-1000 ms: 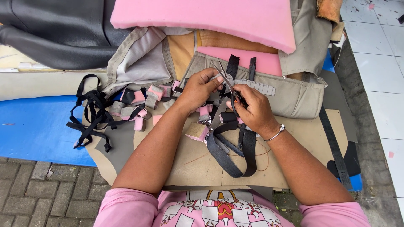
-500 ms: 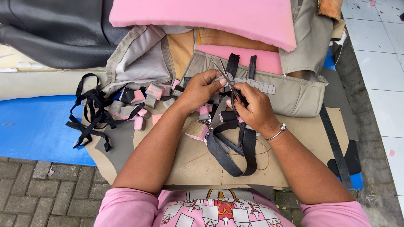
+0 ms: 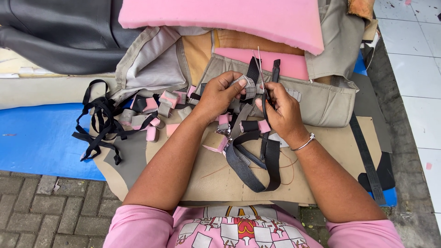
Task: Cutting various small pieces of fabric and foam using scissors for a craft or upholstery project.
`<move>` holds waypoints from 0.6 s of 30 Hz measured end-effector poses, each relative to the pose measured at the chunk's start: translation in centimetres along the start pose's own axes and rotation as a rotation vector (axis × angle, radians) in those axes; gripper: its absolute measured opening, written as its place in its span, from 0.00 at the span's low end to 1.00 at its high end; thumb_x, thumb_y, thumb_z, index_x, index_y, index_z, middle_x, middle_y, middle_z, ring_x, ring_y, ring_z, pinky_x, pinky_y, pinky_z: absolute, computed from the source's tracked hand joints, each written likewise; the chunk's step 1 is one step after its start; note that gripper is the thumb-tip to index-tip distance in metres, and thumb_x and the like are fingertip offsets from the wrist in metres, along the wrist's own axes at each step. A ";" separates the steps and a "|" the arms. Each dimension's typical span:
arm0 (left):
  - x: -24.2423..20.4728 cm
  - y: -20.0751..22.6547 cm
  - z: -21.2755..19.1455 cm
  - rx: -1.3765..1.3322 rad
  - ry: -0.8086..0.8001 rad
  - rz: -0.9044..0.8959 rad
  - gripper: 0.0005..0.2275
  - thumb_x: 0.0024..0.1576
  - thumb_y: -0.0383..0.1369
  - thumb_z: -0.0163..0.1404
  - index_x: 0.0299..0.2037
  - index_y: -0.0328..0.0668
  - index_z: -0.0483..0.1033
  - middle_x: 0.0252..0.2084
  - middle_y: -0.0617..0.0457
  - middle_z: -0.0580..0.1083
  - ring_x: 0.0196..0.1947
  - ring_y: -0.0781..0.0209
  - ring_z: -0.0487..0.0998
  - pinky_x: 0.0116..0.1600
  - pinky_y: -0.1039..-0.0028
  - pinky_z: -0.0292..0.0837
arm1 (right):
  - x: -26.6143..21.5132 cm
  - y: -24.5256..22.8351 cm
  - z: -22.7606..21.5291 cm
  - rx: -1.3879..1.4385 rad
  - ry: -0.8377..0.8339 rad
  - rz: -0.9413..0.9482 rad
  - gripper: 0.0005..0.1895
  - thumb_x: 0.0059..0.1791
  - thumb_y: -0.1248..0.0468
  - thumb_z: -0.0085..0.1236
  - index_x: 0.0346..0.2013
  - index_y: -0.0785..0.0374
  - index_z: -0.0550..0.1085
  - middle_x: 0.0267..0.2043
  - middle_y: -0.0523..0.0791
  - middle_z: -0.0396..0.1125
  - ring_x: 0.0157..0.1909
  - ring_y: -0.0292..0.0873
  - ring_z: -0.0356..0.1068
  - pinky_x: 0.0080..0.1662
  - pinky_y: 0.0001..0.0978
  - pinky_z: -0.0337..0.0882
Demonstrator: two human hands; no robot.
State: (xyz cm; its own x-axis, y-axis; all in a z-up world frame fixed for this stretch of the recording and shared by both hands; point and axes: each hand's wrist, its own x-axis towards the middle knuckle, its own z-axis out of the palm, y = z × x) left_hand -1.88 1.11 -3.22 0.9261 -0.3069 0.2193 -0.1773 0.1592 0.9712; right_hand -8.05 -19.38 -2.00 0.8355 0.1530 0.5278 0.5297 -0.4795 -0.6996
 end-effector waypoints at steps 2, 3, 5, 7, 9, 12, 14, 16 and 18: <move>-0.3 0.9 0.3 -0.086 0.014 0.027 0.09 0.63 0.27 0.49 0.50 0.37 0.76 0.33 0.50 0.79 0.32 0.70 0.77 0.37 0.84 0.72 | 0.1 0.5 -0.2 0.028 0.010 0.018 0.17 0.53 0.61 0.60 0.54 0.64 0.71 0.31 0.51 0.70 0.27 0.44 0.64 0.34 0.34 0.65; -0.5 1.3 0.4 -0.174 0.026 0.053 0.12 0.62 0.24 0.47 0.56 0.33 0.74 0.38 0.47 0.79 0.37 0.66 0.79 0.43 0.80 0.76 | 0.1 0.8 -0.2 0.054 0.020 0.037 0.17 0.53 0.62 0.60 0.55 0.64 0.70 0.33 0.50 0.72 0.27 0.42 0.63 0.34 0.33 0.64; -0.2 0.7 0.6 -0.305 0.031 0.039 0.15 0.61 0.21 0.47 0.58 0.30 0.71 0.41 0.46 0.78 0.40 0.64 0.80 0.47 0.77 0.79 | 0.0 0.4 0.7 0.258 0.016 0.120 0.17 0.53 0.63 0.59 0.55 0.63 0.69 0.34 0.47 0.72 0.29 0.36 0.63 0.35 0.26 0.64; -0.2 0.6 0.8 -0.438 0.036 0.023 0.17 0.60 0.18 0.48 0.61 0.28 0.68 0.44 0.46 0.77 0.43 0.61 0.82 0.52 0.73 0.81 | -0.1 -0.5 1.2 0.462 0.012 0.205 0.18 0.53 0.63 0.57 0.56 0.63 0.69 0.35 0.44 0.73 0.31 0.29 0.63 0.36 0.19 0.63; -0.3 1.1 1.1 -0.564 0.074 -0.038 0.19 0.60 0.20 0.52 0.62 0.33 0.67 0.49 0.43 0.78 0.49 0.56 0.83 0.53 0.71 0.83 | 0.0 -1.7 1.2 0.735 0.008 0.418 0.21 0.49 0.66 0.60 0.57 0.62 0.70 0.41 0.43 0.73 0.36 0.29 0.68 0.36 0.15 0.67; -0.8 2.5 2.1 -0.569 0.190 -0.052 0.23 0.59 0.20 0.54 0.64 0.31 0.62 0.50 0.40 0.77 0.53 0.51 0.81 0.54 0.69 0.82 | 0.6 -6.0 1.0 0.905 -0.003 0.534 0.21 0.48 0.66 0.61 0.56 0.61 0.71 0.39 0.42 0.73 0.35 0.30 0.71 0.36 0.13 0.70; -0.6 2.1 2.3 -0.536 0.227 -0.050 0.26 0.58 0.20 0.55 0.66 0.30 0.59 0.50 0.39 0.76 0.53 0.51 0.81 0.54 0.69 0.81 | 0.4 -4.1 1.1 0.953 -0.013 0.571 0.21 0.48 0.66 0.61 0.55 0.62 0.71 0.38 0.44 0.73 0.35 0.33 0.74 0.34 0.15 0.71; -0.5 1.8 2.5 -0.503 0.264 -0.048 0.28 0.57 0.20 0.55 0.67 0.29 0.56 0.50 0.38 0.76 0.53 0.50 0.81 0.54 0.69 0.81 | 0.2 -2.5 1.2 1.000 -0.023 0.608 0.21 0.48 0.67 0.61 0.55 0.63 0.71 0.37 0.46 0.73 0.35 0.37 0.76 0.33 0.17 0.73; -0.5 1.5 2.8 -0.496 0.228 -0.089 0.30 0.56 0.19 0.57 0.68 0.28 0.55 0.52 0.36 0.75 0.55 0.49 0.79 0.57 0.66 0.79 | -0.2 -1.1 1.3 1.089 -0.026 0.678 0.19 0.48 0.68 0.59 0.54 0.66 0.71 0.33 0.52 0.74 0.33 0.41 0.77 0.31 0.20 0.72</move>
State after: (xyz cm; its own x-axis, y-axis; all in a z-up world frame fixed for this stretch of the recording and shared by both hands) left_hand -3.55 -1.07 -1.65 0.9887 -0.1372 0.0595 0.0318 0.5815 0.8129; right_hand -8.58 -17.79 -1.93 0.9798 0.1795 -0.0882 -0.1657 0.4815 -0.8606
